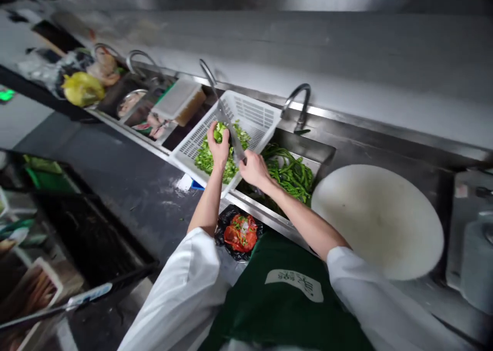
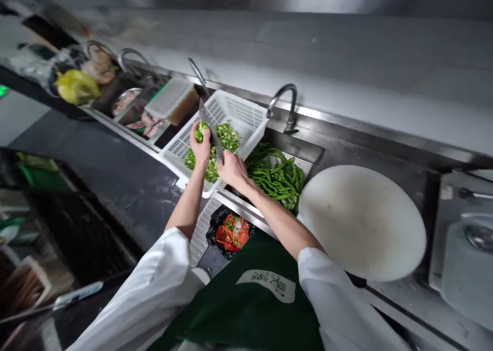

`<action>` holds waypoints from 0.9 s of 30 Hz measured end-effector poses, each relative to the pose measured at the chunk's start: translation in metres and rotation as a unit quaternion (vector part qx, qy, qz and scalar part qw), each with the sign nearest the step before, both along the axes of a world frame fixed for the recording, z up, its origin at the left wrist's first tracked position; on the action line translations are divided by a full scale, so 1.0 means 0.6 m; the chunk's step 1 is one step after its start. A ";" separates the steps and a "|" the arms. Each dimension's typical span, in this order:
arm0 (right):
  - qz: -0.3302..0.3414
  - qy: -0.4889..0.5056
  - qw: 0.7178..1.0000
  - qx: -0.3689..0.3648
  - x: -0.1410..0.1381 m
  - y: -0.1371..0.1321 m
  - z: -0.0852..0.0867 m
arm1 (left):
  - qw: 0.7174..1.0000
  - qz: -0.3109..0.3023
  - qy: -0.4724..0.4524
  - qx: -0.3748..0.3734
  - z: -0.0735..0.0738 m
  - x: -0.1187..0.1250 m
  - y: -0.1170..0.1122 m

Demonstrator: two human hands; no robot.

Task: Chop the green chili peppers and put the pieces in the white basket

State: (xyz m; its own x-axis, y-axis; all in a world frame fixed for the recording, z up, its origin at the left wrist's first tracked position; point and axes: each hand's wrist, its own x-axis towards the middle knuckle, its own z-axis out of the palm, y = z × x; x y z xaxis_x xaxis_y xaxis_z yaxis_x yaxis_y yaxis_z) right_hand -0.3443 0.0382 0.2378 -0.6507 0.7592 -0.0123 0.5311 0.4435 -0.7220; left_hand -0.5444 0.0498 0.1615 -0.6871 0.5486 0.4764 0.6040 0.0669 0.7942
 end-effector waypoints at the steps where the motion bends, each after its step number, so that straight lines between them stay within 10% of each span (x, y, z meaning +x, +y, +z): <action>1: 0.002 -0.002 1.000 0.020 -0.012 0.008 0.007 | 0.999 0.028 -0.020 -0.022 -0.008 -0.043 0.001; 5: -0.032 0.005 0.996 0.082 0.021 0.022 0.009 | 0.986 0.128 -0.086 -0.058 -0.036 -0.165 -0.022; 8: -0.057 0.000 0.994 0.097 0.119 0.008 -0.008 | 0.985 0.139 -0.106 0.011 -0.043 -0.170 -0.055; 13: -0.193 -0.129 0.968 0.091 0.358 -0.053 -0.057 | 0.992 0.039 -0.028 0.117 -0.086 0.001 -0.098; 15: -0.252 -0.212 0.942 0.067 0.456 -0.079 -0.079 | 0.992 -0.112 0.028 0.055 -0.128 0.089 -0.096; 18: -0.316 -0.334 0.888 0.033 0.583 -0.113 -0.108 | 0.904 -0.358 0.095 -0.213 -0.213 0.183 -0.055; 21: -0.355 -0.408 0.841 0.007 0.665 -0.150 -0.125 | 0.750 -0.442 0.123 -0.477 -0.304 0.231 0.001; 27: -0.427 -0.433 0.783 -0.131 0.700 -0.201 -0.136 | 0.638 -0.503 0.131 -0.568 -0.462 0.314 0.021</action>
